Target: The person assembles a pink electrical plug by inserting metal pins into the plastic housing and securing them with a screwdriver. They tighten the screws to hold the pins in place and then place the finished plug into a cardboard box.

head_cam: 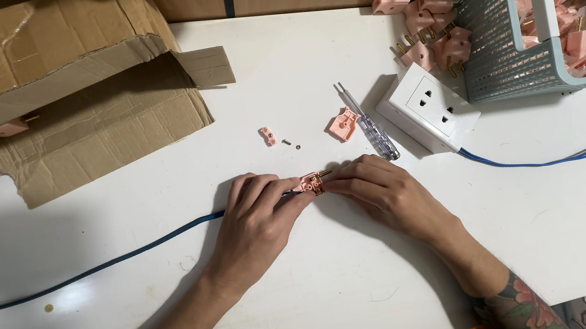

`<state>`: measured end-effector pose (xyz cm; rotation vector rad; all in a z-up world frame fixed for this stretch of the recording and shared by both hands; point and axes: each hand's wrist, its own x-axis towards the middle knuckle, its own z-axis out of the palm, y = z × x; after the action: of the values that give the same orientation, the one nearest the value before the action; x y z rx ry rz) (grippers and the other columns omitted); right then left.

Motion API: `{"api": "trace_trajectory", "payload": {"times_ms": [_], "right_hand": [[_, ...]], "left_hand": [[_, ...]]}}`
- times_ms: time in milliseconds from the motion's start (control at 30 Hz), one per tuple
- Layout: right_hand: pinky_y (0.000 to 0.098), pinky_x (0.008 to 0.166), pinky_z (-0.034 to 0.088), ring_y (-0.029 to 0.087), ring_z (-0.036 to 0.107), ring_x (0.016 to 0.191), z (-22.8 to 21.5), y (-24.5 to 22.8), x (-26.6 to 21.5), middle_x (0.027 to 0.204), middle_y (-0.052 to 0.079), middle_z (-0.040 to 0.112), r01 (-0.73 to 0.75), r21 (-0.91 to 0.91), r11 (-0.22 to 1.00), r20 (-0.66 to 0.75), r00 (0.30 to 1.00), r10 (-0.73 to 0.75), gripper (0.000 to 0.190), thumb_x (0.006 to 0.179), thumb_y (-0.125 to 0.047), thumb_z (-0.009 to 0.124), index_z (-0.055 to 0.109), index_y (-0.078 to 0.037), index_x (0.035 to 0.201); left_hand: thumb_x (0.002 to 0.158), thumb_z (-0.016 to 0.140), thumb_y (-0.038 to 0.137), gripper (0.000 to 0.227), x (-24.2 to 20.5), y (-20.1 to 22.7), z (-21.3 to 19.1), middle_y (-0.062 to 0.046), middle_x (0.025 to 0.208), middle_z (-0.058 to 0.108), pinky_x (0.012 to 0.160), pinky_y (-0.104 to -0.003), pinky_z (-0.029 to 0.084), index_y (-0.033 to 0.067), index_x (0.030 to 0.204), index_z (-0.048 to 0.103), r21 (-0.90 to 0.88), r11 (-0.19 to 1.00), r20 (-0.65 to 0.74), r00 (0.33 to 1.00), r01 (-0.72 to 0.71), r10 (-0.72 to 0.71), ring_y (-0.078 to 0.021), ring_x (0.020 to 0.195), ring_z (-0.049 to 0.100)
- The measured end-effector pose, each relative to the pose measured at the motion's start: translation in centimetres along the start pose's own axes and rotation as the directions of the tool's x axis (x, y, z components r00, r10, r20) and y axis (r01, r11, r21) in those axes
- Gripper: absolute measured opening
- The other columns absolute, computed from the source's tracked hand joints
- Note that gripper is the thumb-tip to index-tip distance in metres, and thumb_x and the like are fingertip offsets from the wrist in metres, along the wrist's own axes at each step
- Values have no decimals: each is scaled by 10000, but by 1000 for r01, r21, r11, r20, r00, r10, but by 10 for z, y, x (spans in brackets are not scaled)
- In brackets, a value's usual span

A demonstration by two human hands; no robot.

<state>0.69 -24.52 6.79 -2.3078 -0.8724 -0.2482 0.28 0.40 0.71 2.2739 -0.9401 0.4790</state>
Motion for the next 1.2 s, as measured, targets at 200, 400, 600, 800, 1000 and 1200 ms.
{"api": "trace_trajectory", "payload": {"times_ms": [200, 400, 600, 800, 1000, 1200], "right_hand": [[427, 836, 657, 332, 778, 896, 4, 16, -12, 1028, 114, 816, 64, 20, 998, 27, 998, -64, 168, 1098, -13, 695, 855, -57, 1077], [435, 814, 655, 350, 772, 903, 0, 17, -13, 1025, 163, 800, 137, -6, 991, 53, 989, -137, 168, 1071, 34, 689, 844, -22, 1038], [434, 838, 653, 344, 775, 898, -1, 18, -8, 1038, 153, 793, 122, 56, 991, 24, 992, -123, 230, 1121, 19, 618, 841, -14, 1072], [481, 1050, 646, 354, 782, 1217, -3, 32, -28, 1353, 161, 776, 70, 109, 992, 153, 984, -86, 270, 1150, 20, 572, 754, 44, 1348], [489, 1068, 638, 380, 776, 1244, -6, 31, -25, 1384, 201, 757, 38, 138, 990, 210, 975, -67, 316, 1180, -62, 506, 740, 54, 1358], [467, 1094, 661, 389, 784, 1312, -11, 27, -14, 1361, 182, 760, -14, 149, 989, 246, 969, -23, 326, 1176, -80, 502, 742, 54, 1351]], "left_hand": [[1052, 818, 63, 135, 2, 0, -1, -70, 1130, 727, 927, -435, 551, 181, 1117, 809, -4, 1000, -6, 1000, 11, -11, -237, 1010, 697], [1056, 803, 71, 141, 3, 1, -1, -73, 1152, 728, 939, -445, 555, 190, 1132, 808, -4, 1000, -5, 1000, 9, -9, -249, 1030, 705], [1069, 787, 67, 123, 7, 2, -6, -87, 1161, 734, 944, -457, 558, 176, 1117, 818, -9, 1000, -13, 1000, -8, 8, -258, 1011, 702], [1078, 757, -49, 259, 8, 5, -11, -31, 1266, 731, 936, -473, 506, 175, 1194, 816, 15, 1000, 65, 998, 15, -16, -249, 1018, 657], [1103, 670, -48, 243, 10, 3, -15, -110, 1292, 734, 956, -527, 530, 122, 1217, 800, -33, 999, 104, 994, 17, -14, -292, 1062, 672], [1147, 667, 38, 151, 13, 0, -14, -112, 1295, 718, 939, -534, 540, 100, 1216, 786, -52, 998, 112, 993, 28, -22, -275, 1066, 679]]}}
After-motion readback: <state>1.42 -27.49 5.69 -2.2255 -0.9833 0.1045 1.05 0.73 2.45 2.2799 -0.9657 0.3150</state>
